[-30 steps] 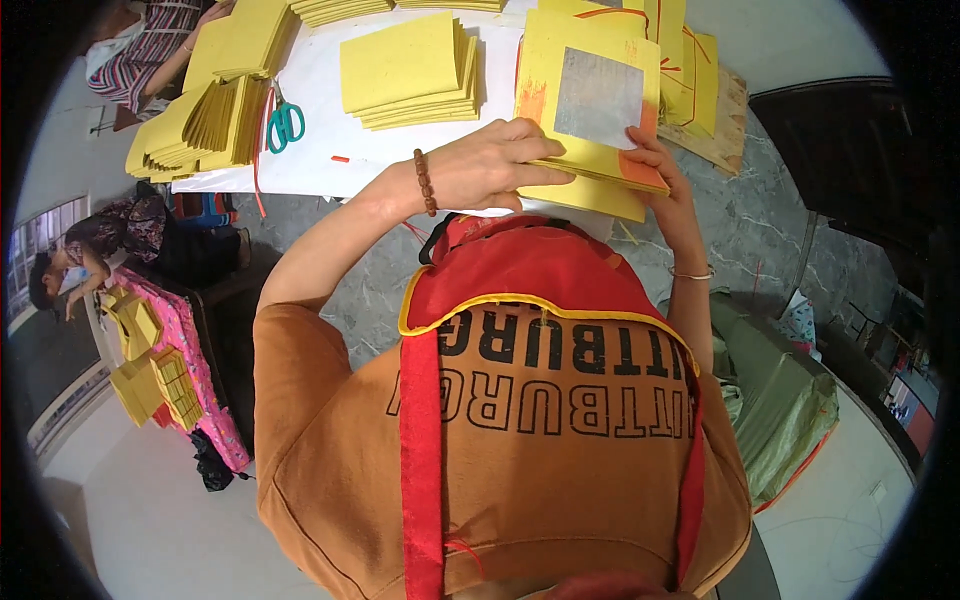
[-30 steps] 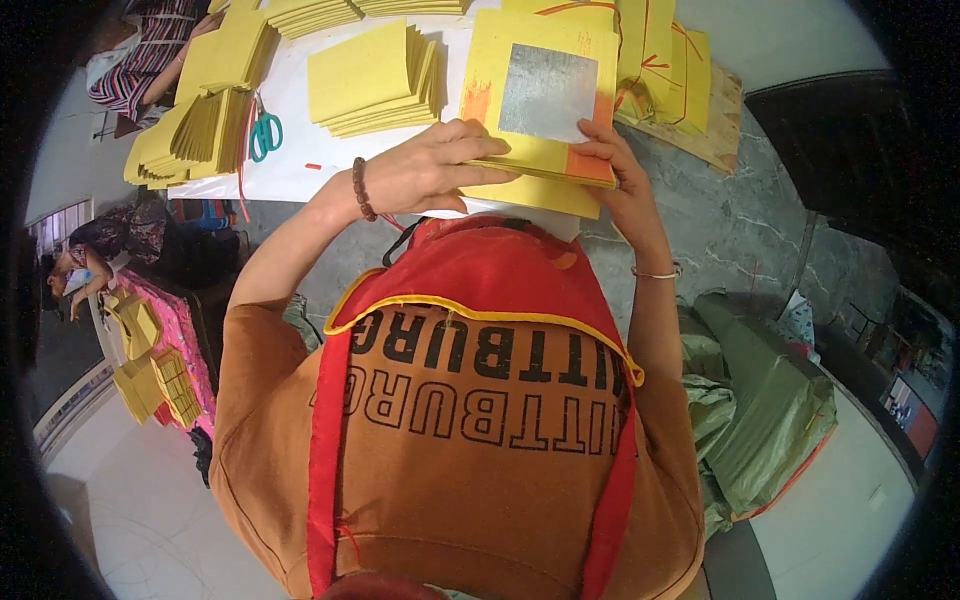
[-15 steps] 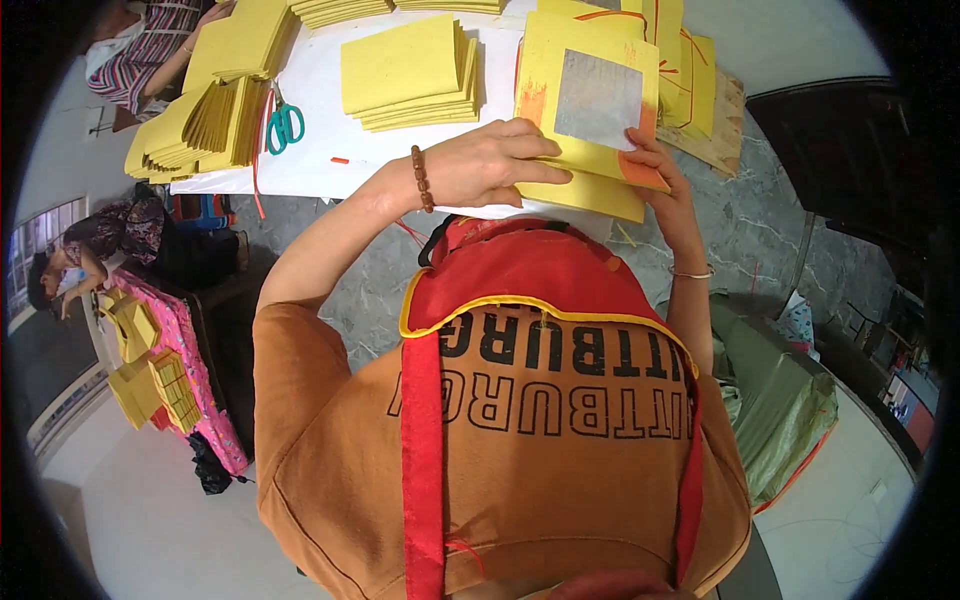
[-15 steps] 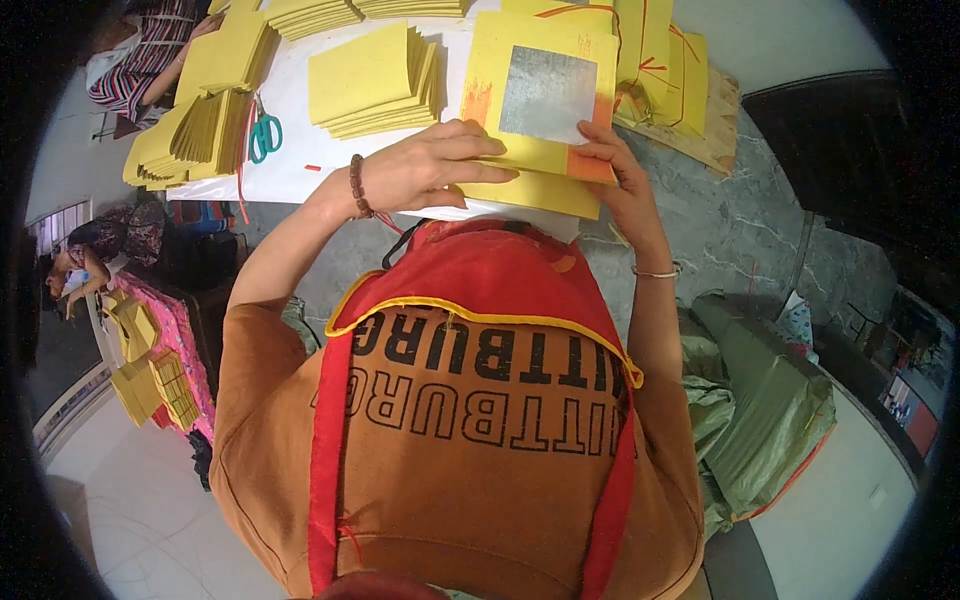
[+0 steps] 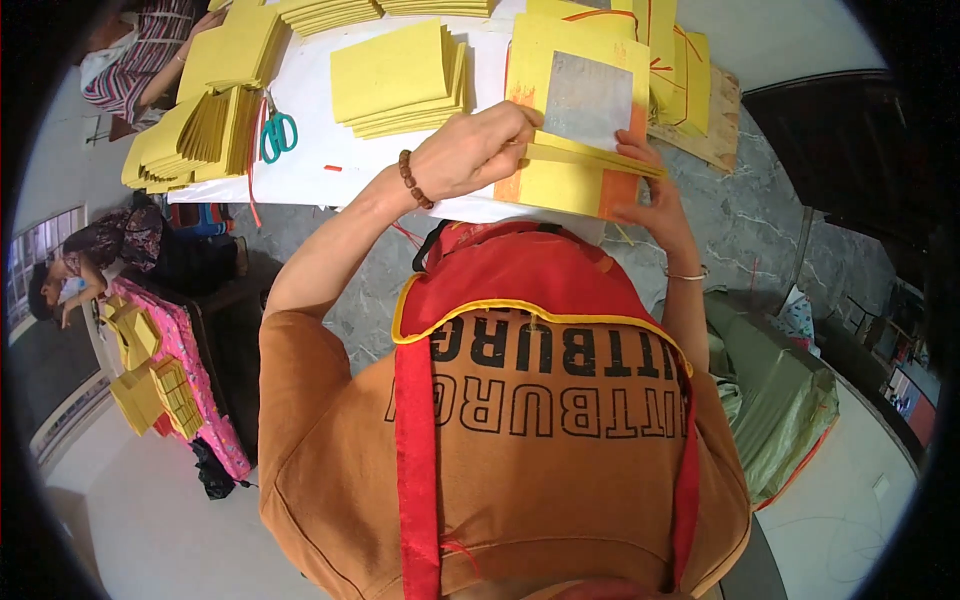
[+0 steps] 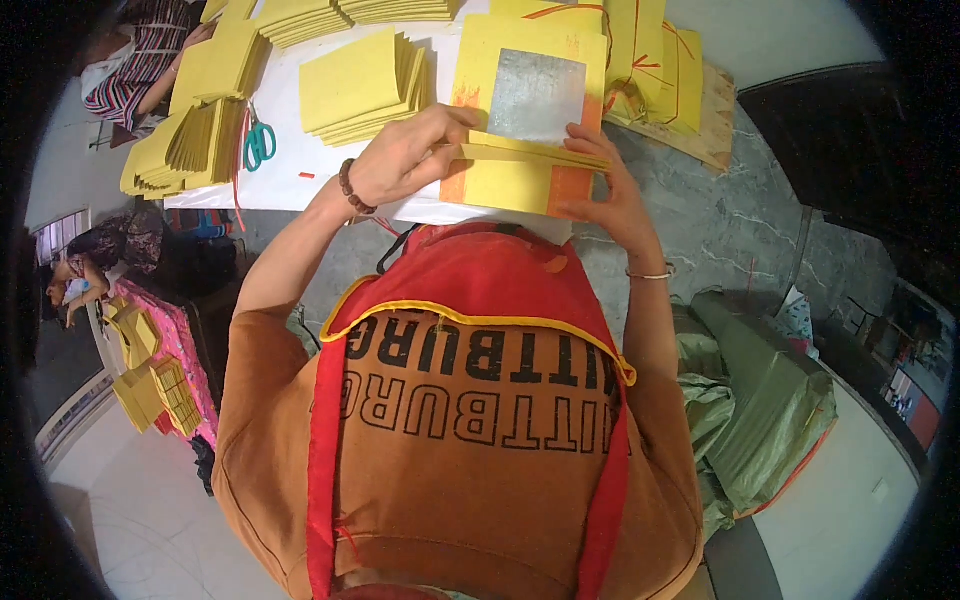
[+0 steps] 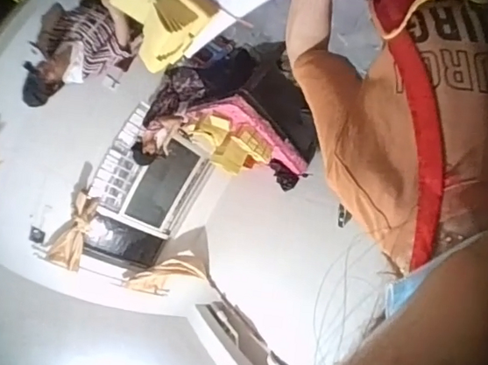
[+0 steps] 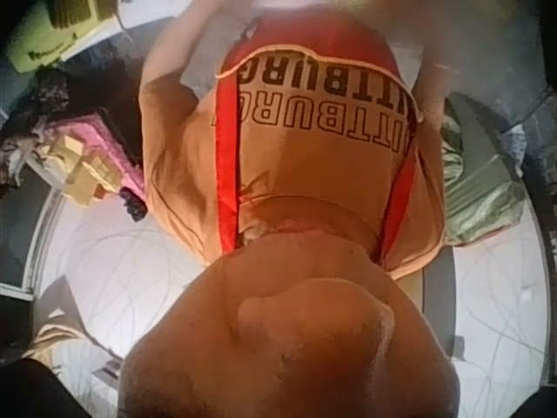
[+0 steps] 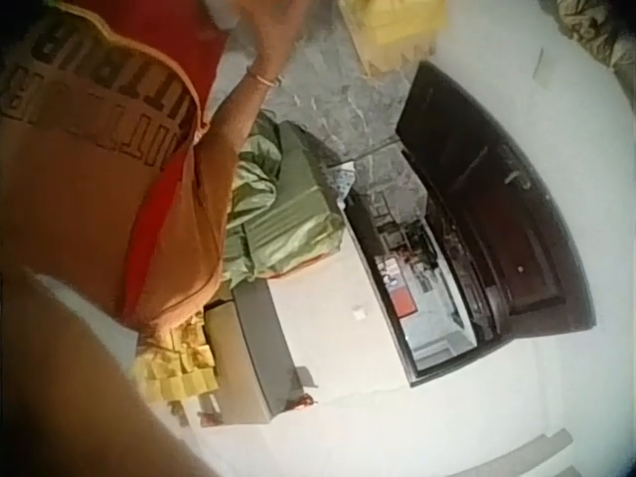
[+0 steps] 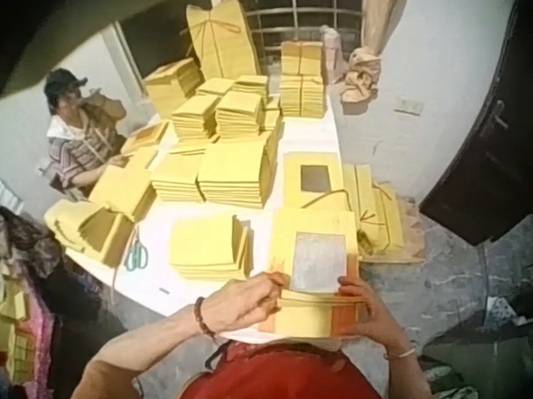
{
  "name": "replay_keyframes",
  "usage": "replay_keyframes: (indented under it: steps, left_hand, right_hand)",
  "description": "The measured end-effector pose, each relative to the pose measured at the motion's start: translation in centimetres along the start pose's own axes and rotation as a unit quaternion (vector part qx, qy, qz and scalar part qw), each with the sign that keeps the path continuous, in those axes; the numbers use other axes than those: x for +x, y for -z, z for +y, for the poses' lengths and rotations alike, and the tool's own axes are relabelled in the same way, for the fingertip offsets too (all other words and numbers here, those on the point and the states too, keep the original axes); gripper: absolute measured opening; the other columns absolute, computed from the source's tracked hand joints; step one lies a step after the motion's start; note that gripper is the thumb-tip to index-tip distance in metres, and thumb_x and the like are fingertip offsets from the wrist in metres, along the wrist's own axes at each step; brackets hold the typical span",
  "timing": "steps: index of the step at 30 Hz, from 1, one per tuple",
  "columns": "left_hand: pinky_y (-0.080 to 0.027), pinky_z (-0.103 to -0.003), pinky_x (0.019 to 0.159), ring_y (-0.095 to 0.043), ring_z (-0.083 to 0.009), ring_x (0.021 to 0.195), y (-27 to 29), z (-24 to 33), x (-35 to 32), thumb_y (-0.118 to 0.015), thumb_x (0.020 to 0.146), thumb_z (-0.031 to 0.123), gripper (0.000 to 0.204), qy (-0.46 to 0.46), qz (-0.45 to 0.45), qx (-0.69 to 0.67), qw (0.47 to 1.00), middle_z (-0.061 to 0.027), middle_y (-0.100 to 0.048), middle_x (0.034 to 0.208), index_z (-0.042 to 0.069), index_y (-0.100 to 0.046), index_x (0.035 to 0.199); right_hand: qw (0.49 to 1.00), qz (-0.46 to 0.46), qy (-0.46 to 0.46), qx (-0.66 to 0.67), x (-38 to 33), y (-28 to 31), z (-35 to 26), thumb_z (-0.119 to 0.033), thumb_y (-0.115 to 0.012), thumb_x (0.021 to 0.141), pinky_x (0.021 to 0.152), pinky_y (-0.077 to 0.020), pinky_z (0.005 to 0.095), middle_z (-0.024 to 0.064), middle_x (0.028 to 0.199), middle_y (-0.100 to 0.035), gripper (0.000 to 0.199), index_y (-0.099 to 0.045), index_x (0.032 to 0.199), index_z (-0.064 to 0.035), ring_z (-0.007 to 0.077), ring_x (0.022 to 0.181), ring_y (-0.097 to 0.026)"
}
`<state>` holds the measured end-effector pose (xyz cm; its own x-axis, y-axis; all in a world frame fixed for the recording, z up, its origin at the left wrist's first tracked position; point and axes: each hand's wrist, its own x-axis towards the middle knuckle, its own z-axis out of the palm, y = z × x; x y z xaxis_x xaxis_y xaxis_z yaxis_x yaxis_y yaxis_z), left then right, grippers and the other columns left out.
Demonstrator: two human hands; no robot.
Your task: Fold and organize stacks of yellow paper folders on a work table.
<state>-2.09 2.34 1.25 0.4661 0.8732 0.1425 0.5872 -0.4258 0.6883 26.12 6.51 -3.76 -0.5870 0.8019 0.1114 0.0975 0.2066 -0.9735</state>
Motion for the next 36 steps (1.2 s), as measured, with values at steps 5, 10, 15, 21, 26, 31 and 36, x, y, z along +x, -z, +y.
replay_keyframes:
  steps: [5,10,15,21,26,31,36]
  left_hand:
    - [-0.045,-0.037,0.086,-0.055,-0.0312,0.1,-0.1,0.0,-0.6,-0.062,0.082,0.017,0.028,-0.041,0.063,-0.152,0.985,-0.0166,-0.053,0.115,0.004,-0.051,0.105]
    - [-0.039,-0.038,0.093,-0.047,-0.0296,0.111,-1.0,-2.4,0.3,-0.063,0.074,0.017,0.043,-0.115,0.07,0.154,0.979,-0.0102,-0.051,0.122,0.009,-0.056,0.116]
    - [-0.041,-0.035,0.083,-0.051,-0.0255,0.105,-1.2,-1.7,0.7,-0.058,0.073,0.013,0.037,-0.139,0.131,0.26,0.946,-0.0076,-0.056,0.115,0.012,-0.06,0.109]
    - [-0.043,-0.033,0.078,-0.054,-0.0232,0.1,-0.7,1.4,-1.9,-0.054,0.072,0.011,0.037,-0.147,0.12,0.284,0.94,-0.0061,-0.058,0.109,0.013,-0.061,0.108]
    - [-0.045,-0.031,0.072,-0.056,-0.0224,0.089,-2.1,1.3,-2.8,-0.057,0.074,0.012,0.029,-0.095,0.126,0.105,0.982,-0.0075,-0.061,0.095,0.009,-0.062,0.103]
    - [-0.044,-0.038,0.06,-0.057,-0.0305,0.067,-2.4,1.0,-1.3,-0.055,0.084,0.015,0.019,0.153,0.143,-0.034,0.977,-0.0169,-0.06,0.076,0.0,-0.059,0.096]
    - [-0.039,-0.033,0.048,-0.051,-0.0214,0.049,-3.6,-1.6,0.4,-0.055,0.087,0.022,0.022,0.243,0.168,-0.224,0.929,-0.012,-0.052,0.056,0.0,-0.054,0.091]
  right_hand:
    - [0.994,0.057,-0.042,0.077,-0.1,-0.2,1.2,-0.004,-0.059,0.08,0.103,-0.03,0.0342,0.0085,0.127,-0.05,0.026,-0.061,0.105,-0.0054,0.0227,0.122,-0.042]
    - [0.996,0.061,-0.024,0.062,0.0,-0.1,1.5,-0.002,-0.058,0.081,0.103,-0.0299,0.0343,0.0091,0.126,-0.051,0.023,-0.062,0.103,-0.0052,0.0226,0.122,-0.042]
    - [0.974,0.14,0.084,-0.158,0.9,-0.7,-0.3,-0.006,-0.062,0.078,0.105,-0.0285,0.0385,0.0091,0.125,-0.05,0.026,-0.063,0.103,-0.0098,0.0293,0.123,-0.04]
    - [0.94,0.105,0.147,-0.291,-0.6,-0.6,-1.6,-0.013,-0.067,0.072,0.097,-0.0336,0.0401,0.008,0.123,-0.052,0.031,-0.064,0.103,-0.014,0.0287,0.119,-0.045]
    - [0.947,-0.016,0.112,-0.301,-1.5,-0.2,-3.2,-0.017,-0.065,0.074,0.09,-0.0364,0.0381,0.0044,0.107,-0.062,0.025,-0.065,0.1,-0.0151,0.0238,0.108,-0.054]
    - [0.977,0.032,-0.106,-0.183,-0.7,-0.8,-2.6,-0.017,-0.062,0.08,0.084,-0.0404,0.0329,0.0047,0.091,-0.066,0.019,-0.065,0.097,-0.0101,0.0194,0.095,-0.06]
    - [0.974,0.155,-0.144,0.083,1.5,-2.0,-3.4,-0.01,-0.059,0.086,0.076,-0.046,0.0255,0.009,0.101,-0.062,0.037,-0.051,0.121,-0.0019,0.0099,0.091,-0.056]
